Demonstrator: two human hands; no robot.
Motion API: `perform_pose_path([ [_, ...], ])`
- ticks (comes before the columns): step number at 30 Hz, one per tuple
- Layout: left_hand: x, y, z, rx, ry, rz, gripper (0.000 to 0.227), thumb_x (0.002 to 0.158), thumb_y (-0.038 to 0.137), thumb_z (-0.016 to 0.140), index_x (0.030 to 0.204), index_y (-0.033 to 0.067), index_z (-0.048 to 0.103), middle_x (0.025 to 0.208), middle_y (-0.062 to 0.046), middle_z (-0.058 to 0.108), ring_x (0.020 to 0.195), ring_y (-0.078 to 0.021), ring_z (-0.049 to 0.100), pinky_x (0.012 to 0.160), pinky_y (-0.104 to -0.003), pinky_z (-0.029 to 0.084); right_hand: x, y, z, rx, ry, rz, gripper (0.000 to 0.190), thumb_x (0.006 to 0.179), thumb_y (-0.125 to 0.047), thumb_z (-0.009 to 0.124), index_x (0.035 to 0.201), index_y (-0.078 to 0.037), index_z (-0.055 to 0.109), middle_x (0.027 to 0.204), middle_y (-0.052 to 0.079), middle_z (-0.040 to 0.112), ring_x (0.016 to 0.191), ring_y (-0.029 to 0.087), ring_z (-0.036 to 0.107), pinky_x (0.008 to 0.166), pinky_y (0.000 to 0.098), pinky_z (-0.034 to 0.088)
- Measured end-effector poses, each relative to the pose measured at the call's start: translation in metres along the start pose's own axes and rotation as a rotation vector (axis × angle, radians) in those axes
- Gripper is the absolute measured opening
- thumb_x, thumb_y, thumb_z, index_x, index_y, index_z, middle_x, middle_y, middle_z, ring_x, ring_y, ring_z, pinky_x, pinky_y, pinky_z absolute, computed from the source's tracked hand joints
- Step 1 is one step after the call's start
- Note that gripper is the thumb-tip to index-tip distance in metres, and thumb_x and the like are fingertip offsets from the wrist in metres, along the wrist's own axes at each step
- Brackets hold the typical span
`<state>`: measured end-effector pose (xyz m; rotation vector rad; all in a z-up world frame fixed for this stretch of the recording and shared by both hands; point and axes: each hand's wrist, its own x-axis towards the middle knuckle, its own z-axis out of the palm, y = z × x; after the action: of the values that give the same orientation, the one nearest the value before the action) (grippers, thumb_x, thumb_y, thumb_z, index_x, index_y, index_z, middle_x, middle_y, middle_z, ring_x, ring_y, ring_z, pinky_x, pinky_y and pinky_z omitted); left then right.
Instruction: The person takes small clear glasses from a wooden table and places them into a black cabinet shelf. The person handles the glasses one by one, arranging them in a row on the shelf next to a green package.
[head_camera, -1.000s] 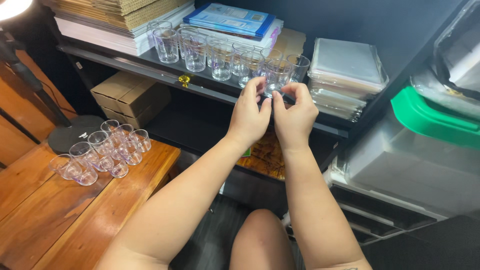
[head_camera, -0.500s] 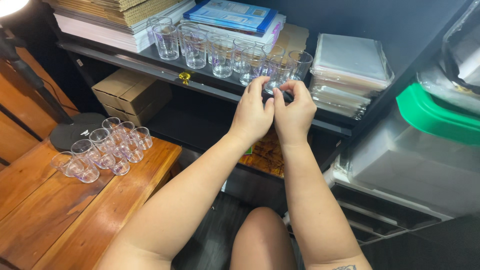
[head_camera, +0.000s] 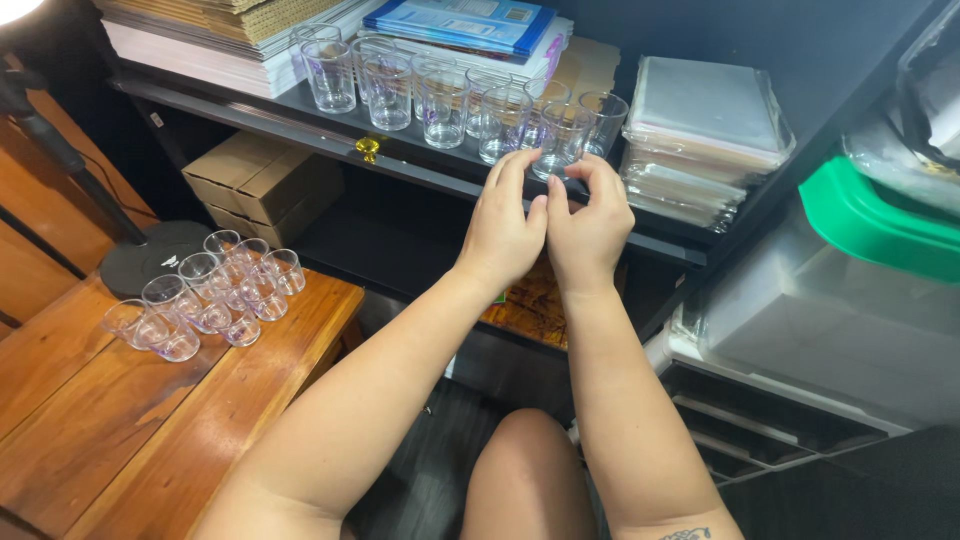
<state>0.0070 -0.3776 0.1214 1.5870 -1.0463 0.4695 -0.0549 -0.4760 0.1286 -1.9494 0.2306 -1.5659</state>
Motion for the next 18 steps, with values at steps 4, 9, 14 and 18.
perform_pose_path([
  [4, -0.029, 0.019, -0.019, -0.021, 0.009, -0.025, 0.049, 0.094, 0.004, 0.061, 0.142, -0.0004, 0.050, 0.141, -0.025, 0.052, 0.135, -0.0445, 0.054, 0.103, -0.044, 0.058, -0.025, -0.024, -0.010, 0.088, 0.058, -0.048, 0.014, 0.091, -0.004, 0.080, 0.098, -0.006, 0.068, 0.121, 0.016, 0.068, 0.110, 0.039, 0.070, 0.072, 0.0337, 0.067],
  [9, -0.089, 0.009, -0.038, -0.105, -0.005, -0.137, 0.052, 0.086, -0.006, 0.062, 0.137, 0.0003, 0.056, 0.133, -0.022, 0.057, 0.125, -0.0421, 0.060, 0.095, -0.043, 0.061, -0.075, -0.030, -0.006, 0.234, -0.099, -0.103, 0.009, 0.088, -0.002, 0.080, 0.092, -0.005, 0.073, 0.105, 0.014, 0.073, 0.101, 0.032, 0.073, 0.069, 0.0316, 0.065],
  [14, -0.157, -0.019, -0.066, -0.086, 0.010, -0.269, 0.052, 0.085, -0.007, 0.064, 0.136, 0.0018, 0.059, 0.128, -0.020, 0.061, 0.119, -0.0390, 0.065, 0.092, -0.041, 0.062, -0.139, -0.027, 0.019, 0.338, -0.290, -0.069, 0.012, 0.084, -0.001, 0.080, 0.094, -0.007, 0.075, 0.100, 0.012, 0.075, 0.100, 0.031, 0.075, 0.074, 0.0351, 0.065],
  [18, -0.214, -0.038, -0.095, 0.084, -0.070, -0.425, 0.056, 0.082, -0.002, 0.071, 0.136, 0.0044, 0.059, 0.121, -0.018, 0.064, 0.112, -0.0383, 0.068, 0.088, -0.041, 0.064, -0.184, -0.029, 0.027, 0.334, -0.549, -0.088, 0.017, 0.084, -0.005, 0.079, 0.100, -0.011, 0.076, 0.101, 0.007, 0.077, 0.102, 0.028, 0.075, 0.077, 0.0338, 0.064],
])
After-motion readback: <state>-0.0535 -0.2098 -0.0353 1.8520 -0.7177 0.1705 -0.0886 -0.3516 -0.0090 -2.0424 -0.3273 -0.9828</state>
